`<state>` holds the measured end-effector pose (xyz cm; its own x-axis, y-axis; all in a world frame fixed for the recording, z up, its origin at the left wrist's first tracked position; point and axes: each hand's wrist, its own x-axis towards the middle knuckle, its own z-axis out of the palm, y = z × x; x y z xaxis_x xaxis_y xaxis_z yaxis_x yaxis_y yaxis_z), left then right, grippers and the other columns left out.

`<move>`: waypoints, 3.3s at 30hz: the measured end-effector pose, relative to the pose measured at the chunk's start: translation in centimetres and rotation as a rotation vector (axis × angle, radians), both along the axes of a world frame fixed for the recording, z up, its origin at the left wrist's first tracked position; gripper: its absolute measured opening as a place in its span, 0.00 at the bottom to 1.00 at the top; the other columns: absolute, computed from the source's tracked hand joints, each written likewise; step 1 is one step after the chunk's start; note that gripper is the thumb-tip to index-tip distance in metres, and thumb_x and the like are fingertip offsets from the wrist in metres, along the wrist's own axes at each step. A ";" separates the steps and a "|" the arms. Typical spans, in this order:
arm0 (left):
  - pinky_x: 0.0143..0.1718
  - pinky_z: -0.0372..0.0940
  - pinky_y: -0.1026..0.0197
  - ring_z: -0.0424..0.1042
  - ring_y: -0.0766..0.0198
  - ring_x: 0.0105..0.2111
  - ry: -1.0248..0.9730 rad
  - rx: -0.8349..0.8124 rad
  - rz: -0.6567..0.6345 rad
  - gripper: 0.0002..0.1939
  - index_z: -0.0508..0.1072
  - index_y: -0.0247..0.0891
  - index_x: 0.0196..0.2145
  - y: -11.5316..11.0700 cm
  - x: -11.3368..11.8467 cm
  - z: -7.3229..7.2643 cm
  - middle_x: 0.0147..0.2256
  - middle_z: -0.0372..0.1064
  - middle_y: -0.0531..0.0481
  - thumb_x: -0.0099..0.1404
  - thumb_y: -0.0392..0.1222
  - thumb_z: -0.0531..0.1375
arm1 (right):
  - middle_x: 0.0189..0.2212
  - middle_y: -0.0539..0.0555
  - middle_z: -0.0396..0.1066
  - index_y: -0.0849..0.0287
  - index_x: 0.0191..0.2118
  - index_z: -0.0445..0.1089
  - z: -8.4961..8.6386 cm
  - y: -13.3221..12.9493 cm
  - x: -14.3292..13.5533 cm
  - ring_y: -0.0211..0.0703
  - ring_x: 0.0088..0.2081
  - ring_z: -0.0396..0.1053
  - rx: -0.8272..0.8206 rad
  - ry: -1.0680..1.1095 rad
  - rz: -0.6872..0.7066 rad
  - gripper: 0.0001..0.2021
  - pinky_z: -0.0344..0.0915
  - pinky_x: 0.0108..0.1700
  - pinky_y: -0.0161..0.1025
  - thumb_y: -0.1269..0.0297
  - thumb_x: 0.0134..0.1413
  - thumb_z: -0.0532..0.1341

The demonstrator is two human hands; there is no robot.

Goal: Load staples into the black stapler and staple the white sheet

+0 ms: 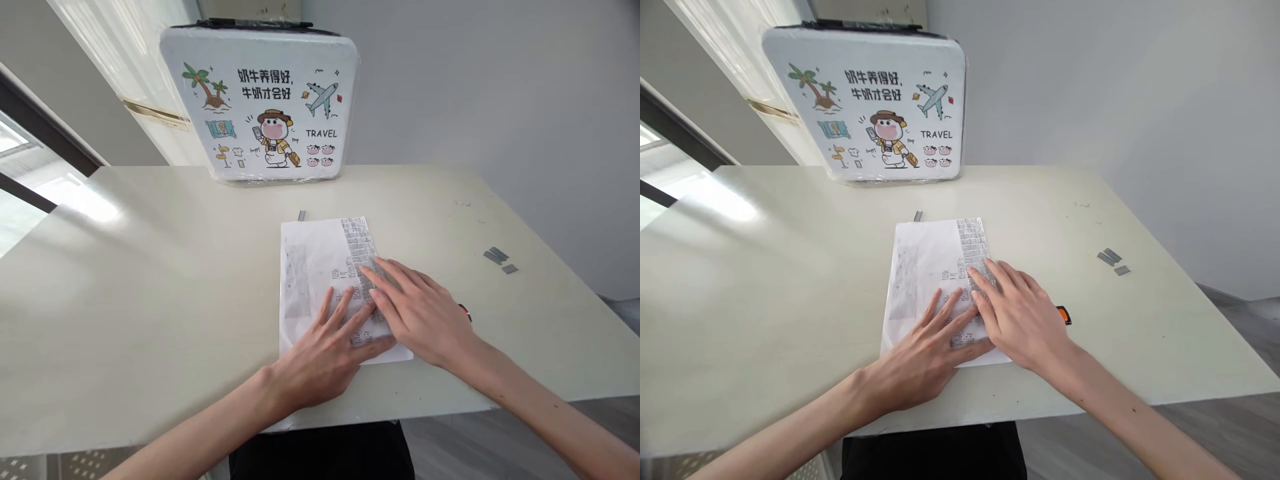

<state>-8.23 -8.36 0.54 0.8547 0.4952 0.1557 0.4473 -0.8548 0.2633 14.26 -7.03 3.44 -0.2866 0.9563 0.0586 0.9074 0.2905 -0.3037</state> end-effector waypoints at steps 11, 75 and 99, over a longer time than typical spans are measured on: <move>0.70 0.43 0.25 0.39 0.34 0.74 0.045 -0.024 -0.003 0.35 0.62 0.50 0.71 -2.0 -2.3 1.7 0.74 0.46 0.42 0.71 0.27 0.55 | 0.50 0.55 0.79 0.46 0.56 0.70 -2.3 -3.7 7.8 0.55 0.49 0.78 0.079 0.211 0.086 0.15 0.75 0.49 0.52 0.49 0.70 0.58; 0.45 0.66 0.57 0.72 0.59 0.36 -0.881 -0.547 0.807 0.16 0.77 0.38 0.41 10.4 -9.1 1.4 0.35 0.74 0.48 0.71 0.54 0.58 | 0.53 0.54 0.77 0.50 0.54 0.72 -3.1 8.0 -5.2 0.51 0.53 0.74 -0.083 0.788 0.042 0.19 0.69 0.55 0.48 0.43 0.70 0.55; 0.62 0.65 0.51 0.75 0.53 0.55 -1.359 -0.874 0.810 0.15 0.74 0.38 0.44 10.0 -8.3 1.0 0.53 0.75 0.40 0.72 0.53 0.60 | 0.43 0.54 0.77 0.50 0.49 0.71 -3.4 6.9 -5.4 0.51 0.42 0.74 0.104 0.600 0.056 0.11 0.73 0.41 0.48 0.53 0.67 0.62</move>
